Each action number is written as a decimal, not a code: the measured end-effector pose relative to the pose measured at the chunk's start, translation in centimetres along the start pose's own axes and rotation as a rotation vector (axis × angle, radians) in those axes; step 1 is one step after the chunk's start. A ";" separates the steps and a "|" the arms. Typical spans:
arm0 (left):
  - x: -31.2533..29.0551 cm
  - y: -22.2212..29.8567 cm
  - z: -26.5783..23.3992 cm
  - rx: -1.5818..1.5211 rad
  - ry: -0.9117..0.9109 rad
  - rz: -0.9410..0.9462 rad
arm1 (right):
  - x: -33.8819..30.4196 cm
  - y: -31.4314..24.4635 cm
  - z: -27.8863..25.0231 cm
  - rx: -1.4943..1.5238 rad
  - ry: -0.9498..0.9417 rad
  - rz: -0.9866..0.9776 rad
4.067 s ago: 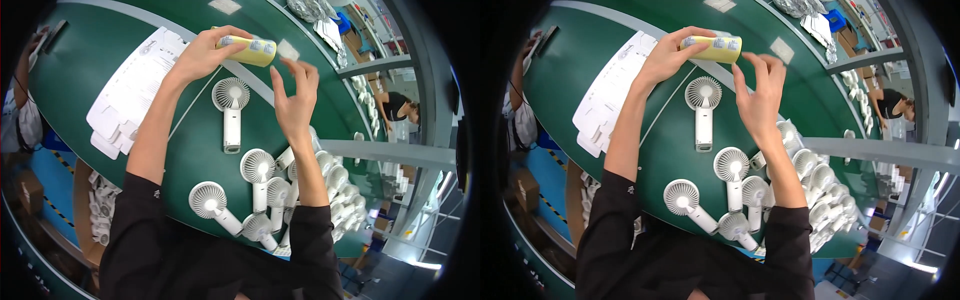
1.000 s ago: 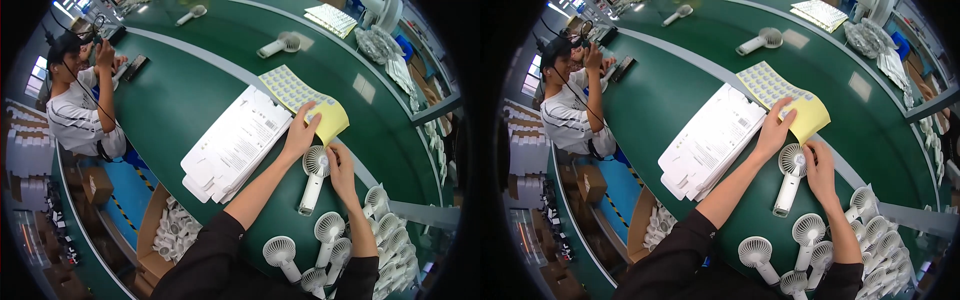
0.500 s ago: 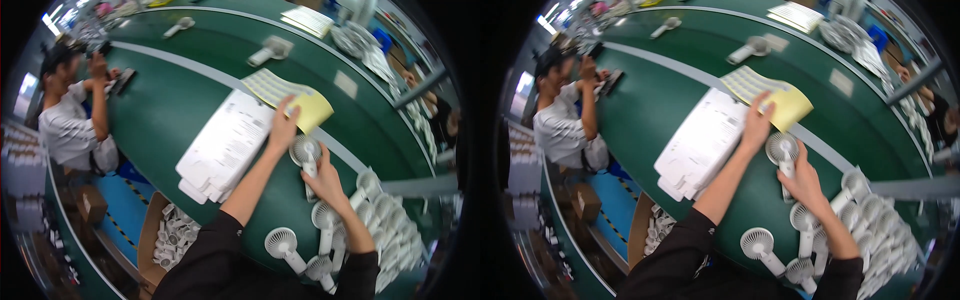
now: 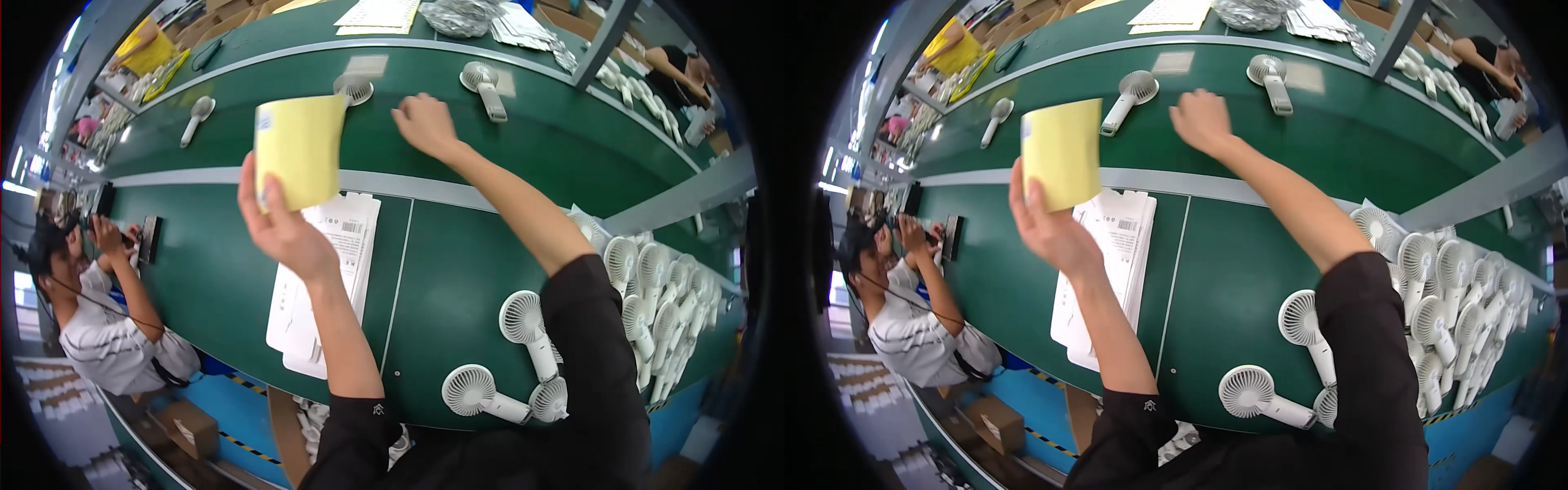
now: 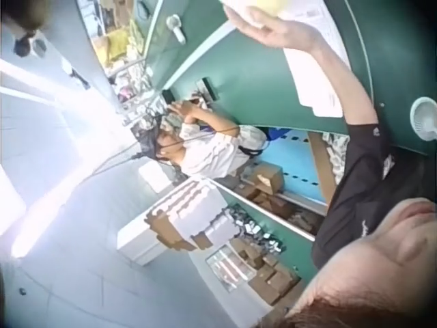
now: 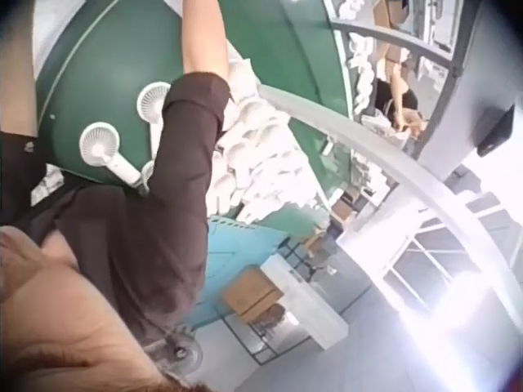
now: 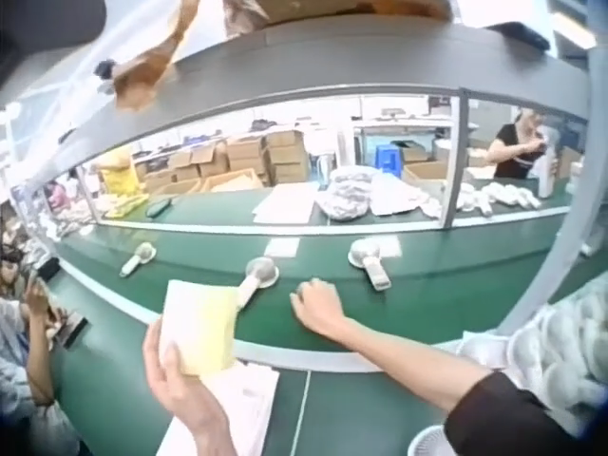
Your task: Apply stickers to small handheld fans on an assembly line.
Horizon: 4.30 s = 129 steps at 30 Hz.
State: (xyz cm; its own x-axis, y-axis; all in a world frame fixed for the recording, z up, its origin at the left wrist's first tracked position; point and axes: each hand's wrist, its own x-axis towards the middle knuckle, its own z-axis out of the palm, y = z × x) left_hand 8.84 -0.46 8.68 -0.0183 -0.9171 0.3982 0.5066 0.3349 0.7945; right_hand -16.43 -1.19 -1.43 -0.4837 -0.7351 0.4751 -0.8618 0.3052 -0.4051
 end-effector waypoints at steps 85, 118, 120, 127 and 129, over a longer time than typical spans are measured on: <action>-4.8 -4.4 2.0 0.486 -1.022 -0.176 | -12.2 -5.2 -13.5 0.354 0.283 -0.483; -8.1 -10.9 1.4 0.277 -0.935 -0.594 | -15.7 -0.7 -12.6 0.688 -0.402 0.121; -8.2 -11.2 1.5 0.255 -0.938 -0.599 | -15.6 -0.6 -12.6 0.694 -0.415 0.154; -8.2 -11.1 1.3 0.224 -0.935 -0.609 | -15.7 -0.8 -12.7 0.684 -0.422 0.145; -8.3 -11.0 1.4 0.220 -0.940 -0.626 | -15.9 -0.6 -12.6 0.680 -0.410 0.127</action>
State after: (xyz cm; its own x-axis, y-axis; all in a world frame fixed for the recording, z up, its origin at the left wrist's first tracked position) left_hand 2.26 3.75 -2.72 -0.8963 -0.4432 0.0169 0.0222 -0.0069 0.9997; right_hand -10.14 17.93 1.18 -0.3634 -0.9235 0.1224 -0.4585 0.0629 -0.8865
